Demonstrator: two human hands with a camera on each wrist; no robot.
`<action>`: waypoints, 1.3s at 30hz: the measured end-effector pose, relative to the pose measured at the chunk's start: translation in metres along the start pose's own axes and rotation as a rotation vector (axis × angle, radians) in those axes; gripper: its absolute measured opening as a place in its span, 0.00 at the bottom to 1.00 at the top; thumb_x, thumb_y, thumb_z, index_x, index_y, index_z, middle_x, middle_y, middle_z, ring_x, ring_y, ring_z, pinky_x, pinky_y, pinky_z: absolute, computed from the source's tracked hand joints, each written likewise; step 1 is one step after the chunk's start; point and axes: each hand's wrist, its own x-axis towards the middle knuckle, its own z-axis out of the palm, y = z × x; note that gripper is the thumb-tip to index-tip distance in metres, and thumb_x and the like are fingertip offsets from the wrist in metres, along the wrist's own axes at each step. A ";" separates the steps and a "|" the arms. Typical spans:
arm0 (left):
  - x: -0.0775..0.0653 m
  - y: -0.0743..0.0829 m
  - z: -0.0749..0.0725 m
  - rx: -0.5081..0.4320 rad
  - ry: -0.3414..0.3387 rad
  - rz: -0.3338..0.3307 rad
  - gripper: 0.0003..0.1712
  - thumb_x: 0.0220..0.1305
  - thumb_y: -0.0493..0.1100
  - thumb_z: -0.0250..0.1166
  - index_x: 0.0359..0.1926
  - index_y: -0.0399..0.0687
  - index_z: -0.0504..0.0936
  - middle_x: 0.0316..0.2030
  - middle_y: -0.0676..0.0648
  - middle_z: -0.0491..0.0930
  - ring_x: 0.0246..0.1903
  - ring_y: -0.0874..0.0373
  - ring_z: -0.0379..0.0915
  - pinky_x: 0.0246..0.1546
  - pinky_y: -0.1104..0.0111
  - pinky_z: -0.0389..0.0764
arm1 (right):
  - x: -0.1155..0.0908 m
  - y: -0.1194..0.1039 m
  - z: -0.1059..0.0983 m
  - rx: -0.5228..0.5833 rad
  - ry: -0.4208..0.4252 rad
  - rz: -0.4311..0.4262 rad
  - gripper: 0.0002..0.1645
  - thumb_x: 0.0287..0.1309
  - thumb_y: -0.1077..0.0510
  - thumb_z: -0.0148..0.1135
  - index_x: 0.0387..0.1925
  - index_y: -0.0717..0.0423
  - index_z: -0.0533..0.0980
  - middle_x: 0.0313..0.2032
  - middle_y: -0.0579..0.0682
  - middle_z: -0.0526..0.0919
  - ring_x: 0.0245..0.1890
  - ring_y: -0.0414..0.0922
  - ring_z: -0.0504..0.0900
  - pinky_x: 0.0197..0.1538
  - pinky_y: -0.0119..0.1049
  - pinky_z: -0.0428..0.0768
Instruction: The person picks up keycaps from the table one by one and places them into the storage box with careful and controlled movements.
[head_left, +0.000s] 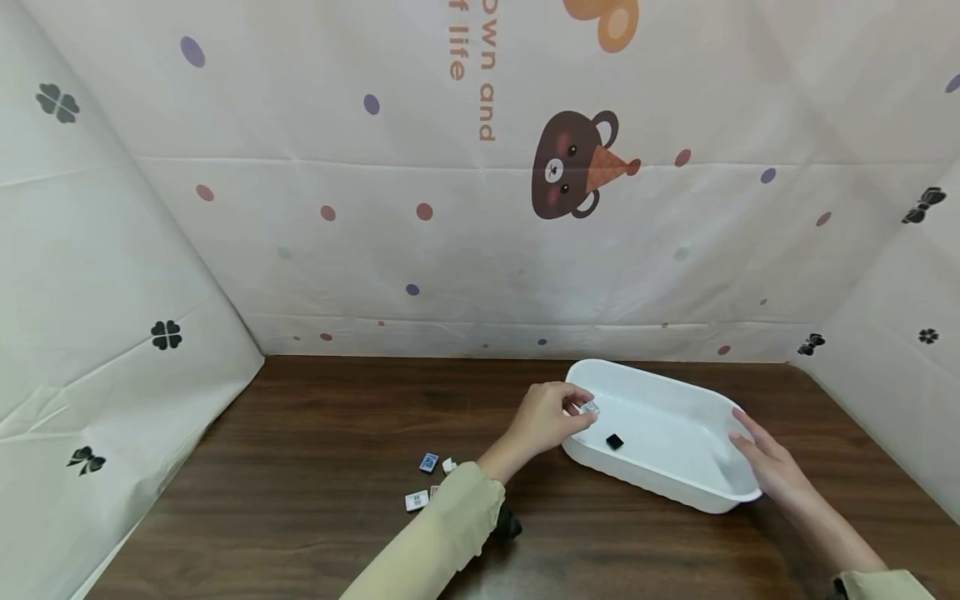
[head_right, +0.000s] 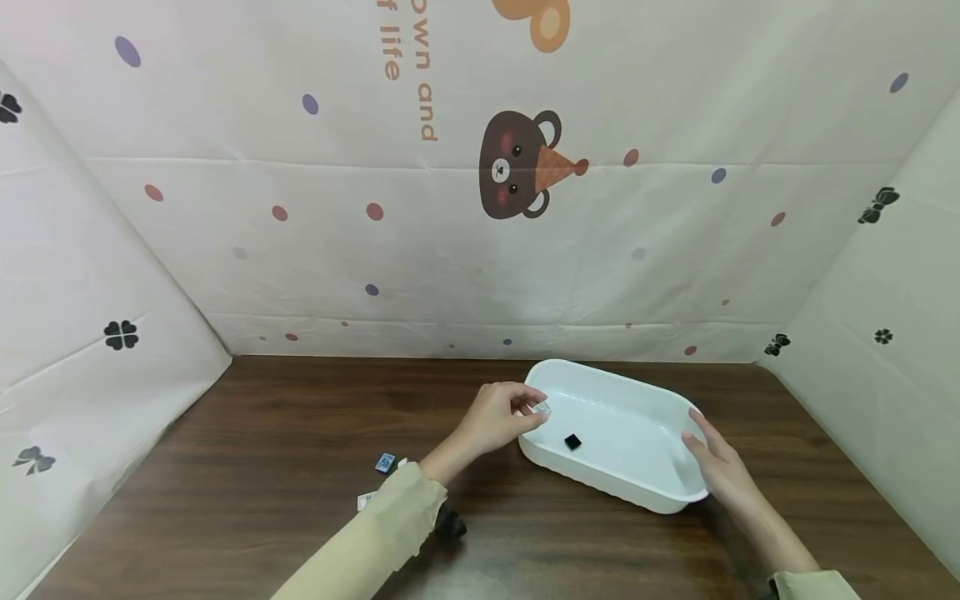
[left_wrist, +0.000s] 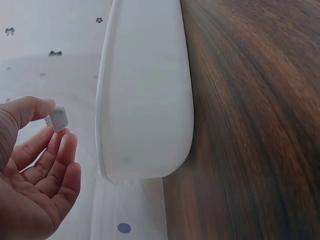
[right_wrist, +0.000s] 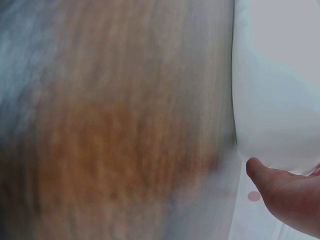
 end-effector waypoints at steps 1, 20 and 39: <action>0.001 0.000 0.001 0.002 -0.001 0.004 0.13 0.53 0.43 0.66 0.40 0.42 0.83 0.29 0.54 0.81 0.27 0.71 0.72 0.26 0.81 0.70 | 0.000 0.000 0.000 -0.001 -0.001 -0.001 0.40 0.68 0.41 0.30 0.68 0.59 0.31 0.65 0.71 0.26 0.62 0.72 0.37 0.59 0.66 0.44; 0.020 0.007 0.024 0.029 -0.016 -0.036 0.12 0.53 0.44 0.67 0.39 0.46 0.84 0.27 0.57 0.81 0.25 0.75 0.69 0.25 0.83 0.69 | -0.001 0.000 0.001 0.028 -0.009 -0.009 0.41 0.68 0.41 0.31 0.68 0.60 0.30 0.65 0.70 0.25 0.63 0.71 0.33 0.59 0.67 0.42; 0.045 0.021 0.046 0.132 -0.085 -0.074 0.12 0.53 0.47 0.66 0.39 0.50 0.84 0.29 0.59 0.81 0.26 0.74 0.70 0.27 0.84 0.67 | -0.001 -0.001 0.001 0.029 -0.006 -0.017 0.40 0.69 0.43 0.31 0.68 0.59 0.30 0.65 0.70 0.25 0.63 0.71 0.34 0.58 0.67 0.42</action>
